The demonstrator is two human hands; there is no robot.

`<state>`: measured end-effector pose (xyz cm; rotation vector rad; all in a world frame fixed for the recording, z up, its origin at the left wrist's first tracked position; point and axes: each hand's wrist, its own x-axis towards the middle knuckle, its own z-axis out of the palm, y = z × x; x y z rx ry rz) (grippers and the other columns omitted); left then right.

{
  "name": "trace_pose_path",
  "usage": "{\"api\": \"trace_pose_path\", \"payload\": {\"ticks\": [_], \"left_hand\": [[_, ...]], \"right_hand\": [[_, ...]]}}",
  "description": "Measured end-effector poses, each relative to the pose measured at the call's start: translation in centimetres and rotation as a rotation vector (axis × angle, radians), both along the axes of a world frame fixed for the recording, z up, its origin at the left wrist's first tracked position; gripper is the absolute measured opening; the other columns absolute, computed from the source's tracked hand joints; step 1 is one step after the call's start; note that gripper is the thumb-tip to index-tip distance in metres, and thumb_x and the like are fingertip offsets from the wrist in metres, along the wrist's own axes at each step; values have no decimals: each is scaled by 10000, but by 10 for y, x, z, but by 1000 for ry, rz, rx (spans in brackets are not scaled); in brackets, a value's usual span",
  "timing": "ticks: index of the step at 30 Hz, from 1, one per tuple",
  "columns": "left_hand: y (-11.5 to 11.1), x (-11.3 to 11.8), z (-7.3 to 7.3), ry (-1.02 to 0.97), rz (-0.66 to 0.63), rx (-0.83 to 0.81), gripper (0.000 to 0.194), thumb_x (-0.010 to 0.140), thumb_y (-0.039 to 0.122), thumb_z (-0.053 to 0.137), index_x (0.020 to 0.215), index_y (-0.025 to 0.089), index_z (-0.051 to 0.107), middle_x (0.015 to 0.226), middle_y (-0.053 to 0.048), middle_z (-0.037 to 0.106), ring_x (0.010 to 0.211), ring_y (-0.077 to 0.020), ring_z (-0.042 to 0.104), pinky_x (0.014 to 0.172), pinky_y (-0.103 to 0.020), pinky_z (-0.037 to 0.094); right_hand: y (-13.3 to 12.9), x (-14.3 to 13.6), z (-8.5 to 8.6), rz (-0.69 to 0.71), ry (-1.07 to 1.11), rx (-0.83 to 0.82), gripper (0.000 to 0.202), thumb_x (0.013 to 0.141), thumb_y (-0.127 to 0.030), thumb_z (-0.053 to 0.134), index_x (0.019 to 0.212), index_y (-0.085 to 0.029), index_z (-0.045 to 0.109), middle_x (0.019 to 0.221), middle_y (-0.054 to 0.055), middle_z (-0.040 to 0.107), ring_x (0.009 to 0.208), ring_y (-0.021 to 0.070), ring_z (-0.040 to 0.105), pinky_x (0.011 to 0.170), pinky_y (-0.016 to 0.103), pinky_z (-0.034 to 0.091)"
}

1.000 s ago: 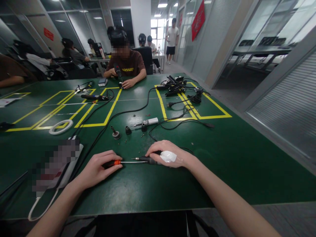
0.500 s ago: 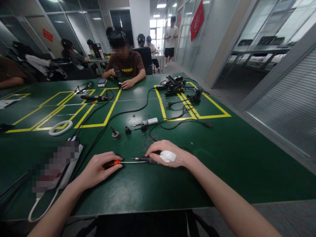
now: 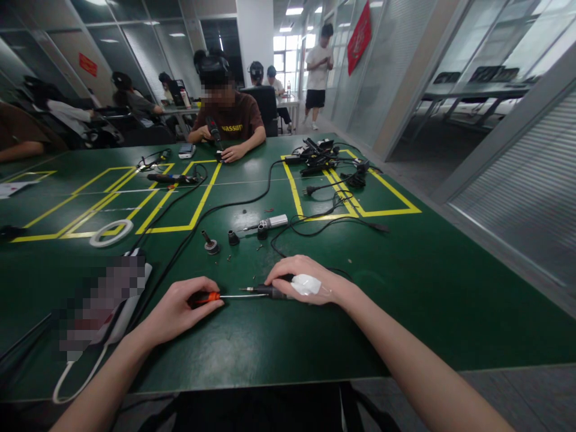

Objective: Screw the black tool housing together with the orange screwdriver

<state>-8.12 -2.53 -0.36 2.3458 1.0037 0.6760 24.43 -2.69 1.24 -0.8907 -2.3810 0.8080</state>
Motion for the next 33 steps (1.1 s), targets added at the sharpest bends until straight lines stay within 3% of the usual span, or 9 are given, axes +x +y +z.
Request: {"api": "trace_pose_path", "payload": {"ticks": [12, 28, 33], "left_hand": [[1, -2, -4, 10, 21, 40, 186, 944, 366, 693, 858, 201, 686, 816, -10, 762, 705, -155, 711, 652, -242, 517], [0, 1, 3, 77, -10, -6, 228, 990, 374, 591, 869, 205, 686, 782, -4, 732, 690, -148, 684, 659, -241, 493], [-3, 4, 5, 48, 12, -8, 138, 900, 339, 683, 911, 203, 666, 815, -3, 730, 702, -151, 675, 681, -246, 506]], "right_hand": [[1, 0, -2, -1, 4, 4, 260, 1019, -251, 544, 1054, -170, 790, 1065, 102, 810, 971, 209, 757, 905, 315, 553], [0, 0, 0, -8, -10, -4, 272, 1026, -264, 536, 1059, -173, 789, 1067, 104, 808, 979, 210, 758, 912, 313, 554], [0, 1, 1, -1, -13, -14, 276, 1026, -263, 530, 1069, -165, 785, 1087, 110, 808, 992, 213, 757, 918, 321, 557]]}}
